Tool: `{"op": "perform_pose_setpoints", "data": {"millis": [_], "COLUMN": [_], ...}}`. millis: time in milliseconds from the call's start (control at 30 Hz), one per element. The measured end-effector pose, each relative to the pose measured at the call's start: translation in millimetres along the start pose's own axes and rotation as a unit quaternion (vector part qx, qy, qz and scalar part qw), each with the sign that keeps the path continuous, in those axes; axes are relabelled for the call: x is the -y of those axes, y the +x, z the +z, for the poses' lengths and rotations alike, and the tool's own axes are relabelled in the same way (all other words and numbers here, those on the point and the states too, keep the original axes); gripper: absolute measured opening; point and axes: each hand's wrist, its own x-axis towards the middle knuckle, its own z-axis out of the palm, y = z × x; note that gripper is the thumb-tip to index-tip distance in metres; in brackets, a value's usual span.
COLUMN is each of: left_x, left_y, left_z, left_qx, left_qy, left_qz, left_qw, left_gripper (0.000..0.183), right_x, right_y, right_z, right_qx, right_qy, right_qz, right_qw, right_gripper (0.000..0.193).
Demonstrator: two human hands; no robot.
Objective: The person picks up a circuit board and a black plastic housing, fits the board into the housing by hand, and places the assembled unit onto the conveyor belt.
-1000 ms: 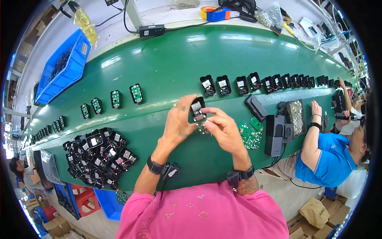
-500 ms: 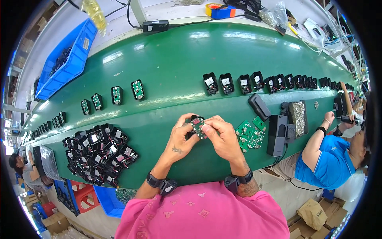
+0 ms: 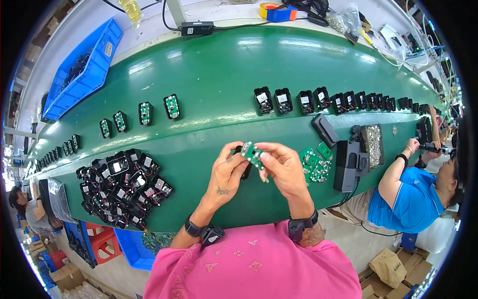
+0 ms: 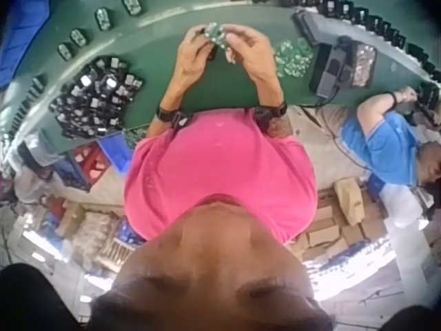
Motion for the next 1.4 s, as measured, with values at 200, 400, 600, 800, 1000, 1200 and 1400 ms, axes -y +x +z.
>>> {"op": "perform_pose_setpoints", "data": {"millis": [200, 400, 600, 800, 1000, 1200, 1400], "left_x": [2.2, -8.4, -17.7, -13.5, -14.2, -17.9, -16.9], "left_y": [-1.7, -3.0, -2.2, -3.5, -6.6, -5.3, -10.0], "left_z": [-5.7, 0.3, 3.3, -5.2, 0.7, 2.3, 6.3], "left_qx": [-0.003, -0.005, -0.017, 0.043, 0.013, 0.016, 0.023], "left_qy": [-0.008, -0.064, -0.137, -0.275, -0.292, -0.270, -0.271], "left_qz": [-0.009, -0.062, -0.050, -0.139, -0.128, -0.115, -0.140], "left_qw": [1.000, 0.996, 0.989, 0.950, 0.948, 0.956, 0.952], "left_gripper": [0.017, 0.017, 0.054, 0.064, 0.056, 0.053, 0.050], "right_x": [2.1, -5.0, -7.0, -8.1, -4.9, -13.7, -9.9], "right_y": [-6.1, -7.8, -10.2, -11.2, -12.5, -14.0, -14.2], "right_z": [5.5, 6.7, 7.3, -0.3, 7.5, 14.3, 16.9], "right_qx": [-0.006, -0.034, -0.041, -0.035, -0.055, -0.082, -0.067], "right_qy": [-0.110, -0.050, -0.066, -0.167, -0.339, -0.307, -0.298], "right_qz": [0.012, 0.052, 0.014, -0.051, -0.235, -0.256, -0.227], "right_qw": [0.994, 0.997, 0.997, 0.984, 0.909, 0.913, 0.925], "right_gripper": [0.022, 0.020, 0.017, 0.018, 0.015, 0.016, 0.015]}}
